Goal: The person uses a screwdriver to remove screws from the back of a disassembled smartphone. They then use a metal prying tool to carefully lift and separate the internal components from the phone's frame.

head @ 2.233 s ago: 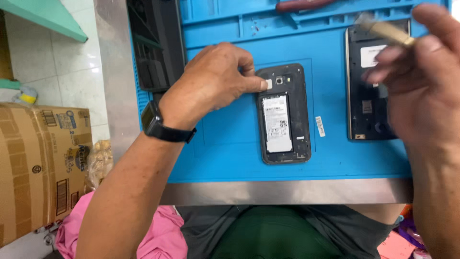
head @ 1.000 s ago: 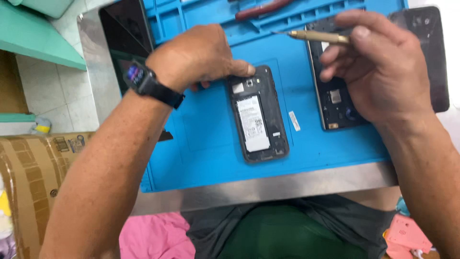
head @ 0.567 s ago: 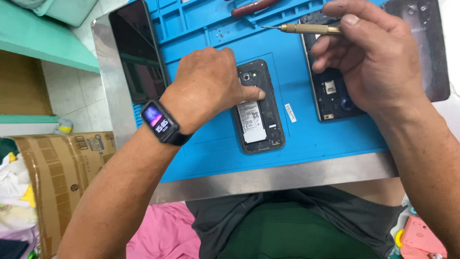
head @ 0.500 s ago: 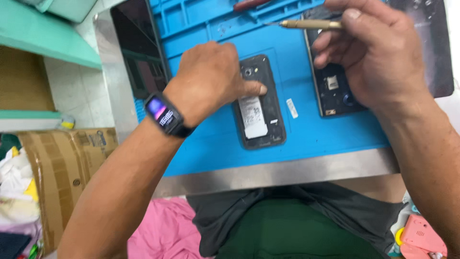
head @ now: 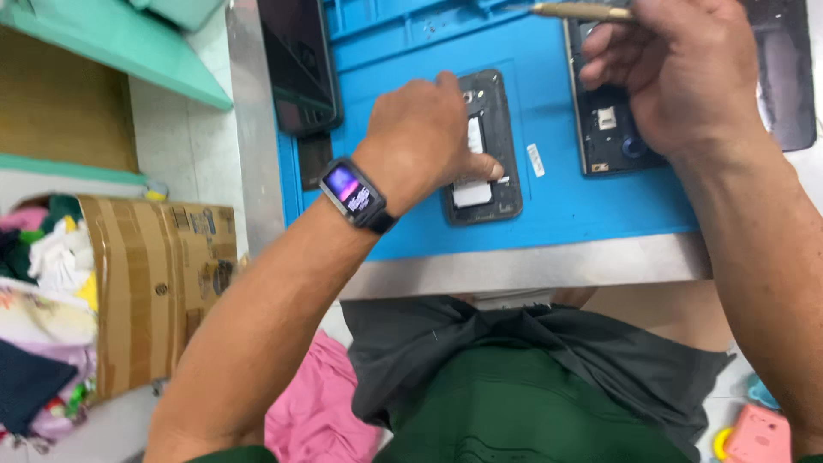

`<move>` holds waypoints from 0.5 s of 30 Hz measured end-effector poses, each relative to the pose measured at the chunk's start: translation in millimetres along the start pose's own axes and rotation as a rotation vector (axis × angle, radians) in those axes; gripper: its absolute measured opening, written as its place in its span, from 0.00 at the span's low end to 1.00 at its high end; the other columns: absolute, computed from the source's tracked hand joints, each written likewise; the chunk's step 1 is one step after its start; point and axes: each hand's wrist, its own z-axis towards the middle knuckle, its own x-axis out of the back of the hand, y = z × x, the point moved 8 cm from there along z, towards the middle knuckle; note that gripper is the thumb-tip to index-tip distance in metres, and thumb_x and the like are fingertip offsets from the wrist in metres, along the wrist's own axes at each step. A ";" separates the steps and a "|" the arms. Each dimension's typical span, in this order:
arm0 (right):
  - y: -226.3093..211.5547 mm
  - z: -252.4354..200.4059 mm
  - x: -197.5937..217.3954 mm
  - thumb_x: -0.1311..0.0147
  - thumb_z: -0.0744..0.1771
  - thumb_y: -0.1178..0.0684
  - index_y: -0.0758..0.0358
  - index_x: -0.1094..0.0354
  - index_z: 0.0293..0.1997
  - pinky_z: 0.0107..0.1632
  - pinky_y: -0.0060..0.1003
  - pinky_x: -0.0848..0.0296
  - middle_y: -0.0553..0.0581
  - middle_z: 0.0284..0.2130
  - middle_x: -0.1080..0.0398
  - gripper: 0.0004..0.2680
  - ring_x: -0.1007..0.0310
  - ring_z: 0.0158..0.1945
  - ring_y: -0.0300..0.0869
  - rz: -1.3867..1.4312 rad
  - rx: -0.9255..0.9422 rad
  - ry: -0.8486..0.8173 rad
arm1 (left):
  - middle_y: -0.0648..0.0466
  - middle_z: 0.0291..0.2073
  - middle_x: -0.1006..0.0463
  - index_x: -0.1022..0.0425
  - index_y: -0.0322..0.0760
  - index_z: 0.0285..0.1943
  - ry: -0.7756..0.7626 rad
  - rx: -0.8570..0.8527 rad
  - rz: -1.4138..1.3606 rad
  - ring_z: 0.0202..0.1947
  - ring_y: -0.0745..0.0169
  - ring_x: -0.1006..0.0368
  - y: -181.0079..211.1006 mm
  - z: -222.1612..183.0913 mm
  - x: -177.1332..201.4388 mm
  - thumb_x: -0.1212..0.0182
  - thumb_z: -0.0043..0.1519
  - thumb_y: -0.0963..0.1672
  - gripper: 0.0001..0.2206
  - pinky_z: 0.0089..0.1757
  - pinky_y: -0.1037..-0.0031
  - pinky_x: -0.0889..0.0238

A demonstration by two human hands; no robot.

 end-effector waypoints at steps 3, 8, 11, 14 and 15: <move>1.5 -0.4 -0.2 0.45 0.74 0.52 0.54 0.32 0.47 0.42 0.34 0.11 0.56 0.36 0.22 0.02 0.16 0.38 0.42 -0.017 0.007 -0.010 | 0.44 0.48 0.22 0.32 0.37 0.60 0.049 -0.005 -0.046 0.45 0.37 0.24 -3.0 -1.8 -3.7 0.19 0.45 0.69 0.49 0.39 0.51 0.28; -1.1 -2.8 -4.1 0.46 0.74 0.51 0.52 0.28 0.45 0.44 0.27 0.13 0.50 0.37 0.21 0.03 0.18 0.36 0.36 -0.151 0.004 0.002 | 0.40 0.55 0.29 0.39 0.41 0.71 0.016 0.013 -0.129 0.49 0.36 0.26 -2.0 -19.2 -4.3 0.18 0.45 0.68 0.53 0.42 0.50 0.26; -0.5 -3.2 1.4 0.49 0.71 0.47 0.52 0.26 0.40 0.45 0.27 0.13 0.50 0.36 0.20 0.07 0.17 0.36 0.37 -0.107 -0.032 0.048 | 0.40 0.56 0.29 0.39 0.44 0.73 0.040 0.008 -0.143 0.49 0.32 0.26 -0.6 -14.7 -5.7 0.17 0.48 0.66 0.51 0.42 0.49 0.27; -4.4 -6.3 -3.2 0.47 0.69 0.48 0.53 0.26 0.39 0.43 0.27 0.14 0.50 0.35 0.21 0.06 0.18 0.34 0.38 -0.114 -0.024 0.036 | 0.44 0.52 0.28 0.38 0.44 0.71 0.067 0.034 -0.101 0.45 0.36 0.24 -6.9 -16.5 -5.3 0.17 0.43 0.69 0.54 0.40 0.50 0.26; -2.7 -4.5 -2.1 0.46 0.68 0.48 0.54 0.26 0.39 0.42 0.27 0.14 0.51 0.35 0.21 0.06 0.18 0.34 0.38 -0.089 -0.030 0.039 | 0.42 0.53 0.29 0.39 0.43 0.72 0.091 0.003 -0.107 0.45 0.33 0.25 -7.1 -19.0 -4.0 0.18 0.45 0.69 0.54 0.39 0.48 0.27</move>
